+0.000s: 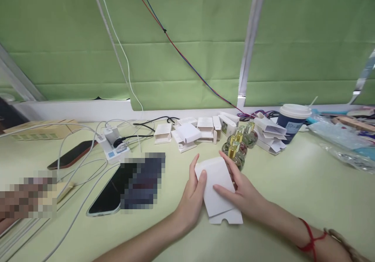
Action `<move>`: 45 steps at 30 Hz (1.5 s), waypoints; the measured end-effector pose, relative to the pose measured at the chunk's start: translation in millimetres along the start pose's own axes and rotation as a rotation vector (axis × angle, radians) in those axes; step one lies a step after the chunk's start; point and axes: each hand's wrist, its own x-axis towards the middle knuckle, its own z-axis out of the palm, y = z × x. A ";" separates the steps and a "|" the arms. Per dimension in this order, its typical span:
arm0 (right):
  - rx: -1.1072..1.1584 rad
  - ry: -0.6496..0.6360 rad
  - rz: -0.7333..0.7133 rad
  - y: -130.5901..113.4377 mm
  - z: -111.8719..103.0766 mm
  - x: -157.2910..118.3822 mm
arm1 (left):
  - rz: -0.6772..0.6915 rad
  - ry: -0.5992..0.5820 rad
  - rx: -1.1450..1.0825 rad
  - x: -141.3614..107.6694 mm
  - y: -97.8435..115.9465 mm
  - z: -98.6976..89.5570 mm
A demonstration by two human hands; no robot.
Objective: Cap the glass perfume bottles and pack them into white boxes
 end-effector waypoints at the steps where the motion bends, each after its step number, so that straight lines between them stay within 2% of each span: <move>1: -0.032 0.025 -0.022 0.4 0.0 -0.2 | 0.015 0.015 0.014 -0.7 -0.8 1.7; 5: -0.251 0.221 -0.110 0.7 -1.3 -0.3 | 0.069 0.043 0.017 -5.5 -3.8 7.6; 8: -0.332 0.371 -0.218 -1.5 -4.6 0.9 | 0.116 0.121 0.011 -7.4 -5.8 8.7; 11: -0.338 0.392 -0.330 -5.5 -7.6 2.0 | 0.144 0.172 0.022 -6.4 -7.0 7.5; 16: -0.417 0.461 -0.491 -12.1 -8.8 1.3 | 0.157 0.181 0.081 -4.2 -6.9 5.6; 19: -0.414 0.396 -0.546 -11.9 -8.3 -0.4 | 0.162 0.144 0.046 -4.6 -7.6 5.7; 22: -0.358 0.332 -0.507 -8.6 -7.5 -1.3 | 0.156 0.125 -0.010 -6.1 -8.9 5.4; 29: -0.330 0.310 -0.293 -3.7 -8.4 1.8 | 0.182 0.128 0.012 -7.2 -4.3 4.9; 34: -0.352 0.333 -0.247 -3.9 -6.3 -0.2 | 0.162 0.165 0.034 -8.1 -1.0 6.5; 37: -0.249 0.178 -0.154 -4.8 -6.1 -2.4 | 0.134 0.085 0.039 -10.0 -5.7 4.9; 41: -0.086 -0.047 -0.022 -2.8 -7.3 -1.9 | 0.180 -0.042 0.125 -6.6 -14.0 -2.3; 45: -0.004 -0.054 -0.007 -1.5 -9.5 2.8 | 0.310 -0.121 0.278 9.2 -13.1 -15.9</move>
